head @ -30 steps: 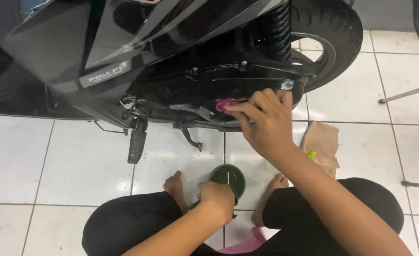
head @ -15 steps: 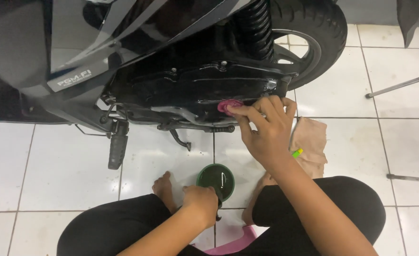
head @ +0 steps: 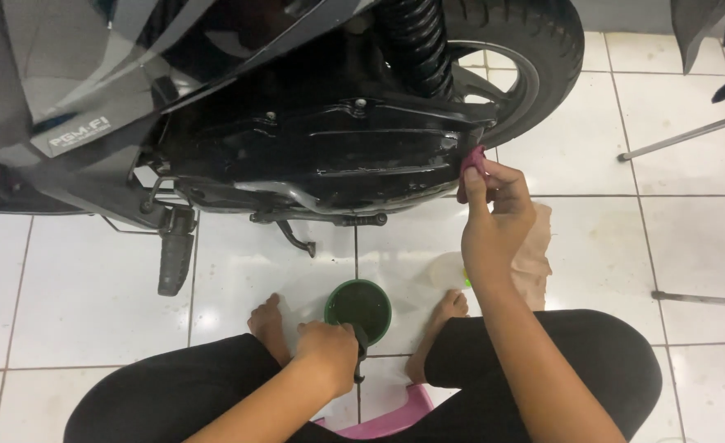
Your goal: The person sits on the floor and cleans the lower side of a black motorcycle. They dip a cloth into a green cup of liquid and wipe the motorcycle's bodywork and engine area. A spray bottle and a pink basin are visible on the floor nearby.
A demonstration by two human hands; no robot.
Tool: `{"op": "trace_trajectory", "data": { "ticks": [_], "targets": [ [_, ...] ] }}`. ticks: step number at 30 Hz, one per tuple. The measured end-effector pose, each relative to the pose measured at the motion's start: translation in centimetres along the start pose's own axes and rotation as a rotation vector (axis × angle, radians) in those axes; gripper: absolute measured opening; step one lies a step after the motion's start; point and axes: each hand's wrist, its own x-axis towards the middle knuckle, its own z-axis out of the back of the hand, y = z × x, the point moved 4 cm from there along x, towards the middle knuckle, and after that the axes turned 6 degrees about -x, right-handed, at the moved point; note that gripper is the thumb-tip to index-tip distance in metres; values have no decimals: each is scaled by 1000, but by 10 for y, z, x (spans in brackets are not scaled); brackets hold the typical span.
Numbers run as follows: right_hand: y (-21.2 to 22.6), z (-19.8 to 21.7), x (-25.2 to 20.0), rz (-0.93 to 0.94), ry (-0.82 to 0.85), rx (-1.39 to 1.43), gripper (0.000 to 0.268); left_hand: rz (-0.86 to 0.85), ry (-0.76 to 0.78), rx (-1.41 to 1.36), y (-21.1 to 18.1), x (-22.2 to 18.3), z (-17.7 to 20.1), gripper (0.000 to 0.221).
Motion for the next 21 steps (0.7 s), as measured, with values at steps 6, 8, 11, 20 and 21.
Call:
{"op": "trace_trajectory", "data": {
  "ticks": [6, 8, 11, 20, 21],
  "targets": [
    [-39, 5, 26, -319, -91, 89, 26, 4, 69, 13, 0, 1, 10, 71],
    [-40, 1, 18, -425, -113, 174, 28, 9, 60, 6, 3, -1, 12, 67],
    [-48, 0, 3, -672, -107, 313, 29, 19, 24, -27, 6, 3, 9, 51],
    [-63, -4, 12, -782, -12, 453, 28, 28, -5, -52, 3, 5, 4, 36],
    [-65, -4, 13, -769, 2, 429, 35, 21, -34, -49, 3, 6, 3, 33]
  ]
}}
